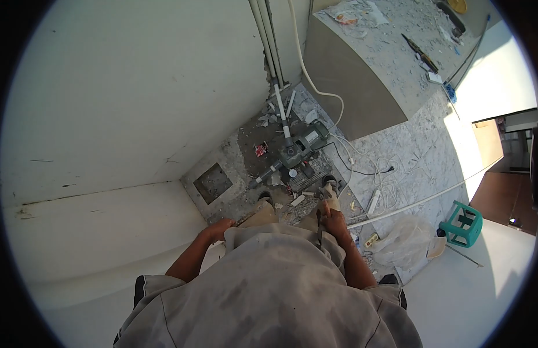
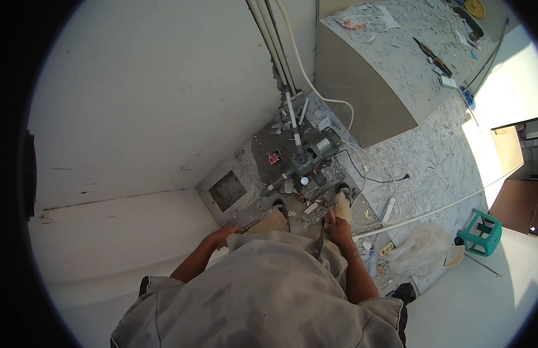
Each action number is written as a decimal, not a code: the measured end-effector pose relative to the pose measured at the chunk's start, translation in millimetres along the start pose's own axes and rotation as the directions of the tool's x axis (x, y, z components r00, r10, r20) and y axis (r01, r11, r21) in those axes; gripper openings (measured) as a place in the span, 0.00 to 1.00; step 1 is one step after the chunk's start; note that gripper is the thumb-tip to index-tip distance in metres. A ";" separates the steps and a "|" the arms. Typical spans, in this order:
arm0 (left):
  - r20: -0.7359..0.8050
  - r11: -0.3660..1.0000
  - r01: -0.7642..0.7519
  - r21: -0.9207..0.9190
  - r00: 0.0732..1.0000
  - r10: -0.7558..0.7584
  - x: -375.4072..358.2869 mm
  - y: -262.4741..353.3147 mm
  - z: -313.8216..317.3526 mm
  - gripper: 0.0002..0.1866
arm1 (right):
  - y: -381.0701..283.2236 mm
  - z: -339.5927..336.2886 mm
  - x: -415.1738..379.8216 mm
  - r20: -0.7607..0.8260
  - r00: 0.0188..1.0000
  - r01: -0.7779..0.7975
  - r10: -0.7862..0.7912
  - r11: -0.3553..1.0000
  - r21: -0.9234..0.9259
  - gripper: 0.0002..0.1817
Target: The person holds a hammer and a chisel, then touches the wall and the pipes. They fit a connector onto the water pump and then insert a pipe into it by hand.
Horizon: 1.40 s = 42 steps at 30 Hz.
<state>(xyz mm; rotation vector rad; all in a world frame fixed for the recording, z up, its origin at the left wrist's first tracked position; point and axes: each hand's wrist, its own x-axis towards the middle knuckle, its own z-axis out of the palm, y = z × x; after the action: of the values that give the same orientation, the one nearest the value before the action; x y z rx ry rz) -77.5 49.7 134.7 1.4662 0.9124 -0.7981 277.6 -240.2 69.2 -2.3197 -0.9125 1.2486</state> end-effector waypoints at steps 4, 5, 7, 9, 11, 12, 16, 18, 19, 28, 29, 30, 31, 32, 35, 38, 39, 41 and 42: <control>-0.024 0.993 0.095 -0.072 0.995 -0.097 -23.8 -16.8 -25.3 0.10 | -84.1 12.3 -46.2 -0.103 0.981 -0.140 0.162 0.971 0.192 0.21; 0.025 0.993 0.093 -0.070 0.996 -0.091 -23.1 -25.3 -30.4 0.10 | -92.9 18.0 -52.8 -0.108 0.974 -0.174 0.198 0.965 0.198 0.20; 0.120 0.994 0.092 -0.063 0.989 -0.084 -20.1 -41.9 -38.3 0.10 | -101.6 31.5 -63.5 -0.135 0.964 -0.201 0.228 0.961 0.192 0.19; 0.110 0.997 0.076 -0.012 0.991 -0.075 -20.0 -50.3 -43.3 0.10 | -103.8 43.6 -70.6 -0.180 0.960 -0.185 0.213 0.970 0.160 0.19; 0.106 0.998 0.069 0.010 0.992 -0.069 -20.7 -55.5 -46.8 0.11 | -111.0 47.4 -81.0 -0.204 0.956 -0.171 0.210 0.966 0.193 0.18; 0.108 0.998 0.070 0.009 0.992 -0.070 -20.6 -58.0 -48.2 0.12 | -113.6 49.0 -85.5 -0.214 0.954 -0.163 0.207 0.965 0.207 0.17; 0.104 0.997 -0.059 -0.050 0.992 0.064 -12.0 -74.0 -57.1 0.13 | -110.6 69.1 -90.2 -0.221 0.938 -0.207 0.267 0.943 0.262 0.17; 0.089 0.997 -0.060 0.057 0.994 0.055 -8.4 -76.7 -61.4 0.14 | -108.2 79.2 -93.7 -0.200 0.941 -0.209 0.274 0.933 0.293 0.16; 0.082 0.992 -0.061 0.111 0.995 0.052 -8.0 -74.8 -63.0 0.14 | -110.8 82.3 -98.1 -0.205 0.943 -0.197 0.261 0.938 0.286 0.16; 0.060 1.000 0.027 0.001 0.998 -0.027 0.1 -61.5 -71.6 0.10 | -102.0 102.3 -102.9 -0.224 0.946 -0.159 0.234 0.938 0.309 0.16; 0.070 1.000 0.012 0.016 0.997 -0.014 3.7 -64.8 -73.0 0.10 | -96.7 105.7 -100.4 -0.230 0.953 -0.128 0.196 0.951 0.283 0.16; 0.078 1.000 0.000 0.031 0.997 -0.002 8.6 -71.9 -75.0 0.10 | -91.9 109.4 -97.7 -0.233 0.960 -0.095 0.157 0.962 0.258 0.16; 0.086 0.999 -0.012 0.044 0.996 0.008 10.4 -78.1 -76.6 0.10 | -97.8 102.8 -100.3 -0.223 0.961 -0.098 0.164 0.955 0.280 0.15; 0.079 0.997 -0.059 0.056 0.995 0.054 7.9 -80.4 -78.3 0.09 | -110.1 89.7 -107.3 -0.212 0.962 -0.102 0.171 0.948 0.303 0.15; 0.054 0.984 -0.151 0.093 0.988 0.147 -0.7 -76.8 -81.3 0.09 | -112.4 84.6 -102.0 -0.196 0.965 -0.111 0.174 0.950 0.293 0.14; 0.014 0.990 -0.141 0.018 0.990 0.140 -3.1 -79.3 -83.6 0.10 | -107.9 86.3 -91.4 -0.208 0.977 -0.016 0.053 0.984 0.176 0.17; -0.004 0.987 -0.142 -0.075 0.990 0.143 0.6 -89.0 -81.9 0.09 | -104.4 86.8 -87.2 -0.222 0.975 0.043 -0.016 0.992 0.116 0.19; 0.019 0.990 -0.028 -0.138 0.999 0.031 16.0 -110.7 -81.2 0.10 | -76.9 108.4 -67.3 -0.244 0.958 0.156 -0.150 0.988 0.004 0.37; 0.048 0.954 -0.248 0.170 0.969 0.243 15.3 -110.7 -86.4 0.11 | -59.5 119.8 -52.7 -0.172 0.964 0.179 -0.202 0.974 -0.138 0.41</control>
<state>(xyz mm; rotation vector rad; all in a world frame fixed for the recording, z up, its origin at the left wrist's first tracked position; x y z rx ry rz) -170.7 139.5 78.0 1.6804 0.6355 -0.7233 134.0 -232.2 69.5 -2.3262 -1.1427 0.9058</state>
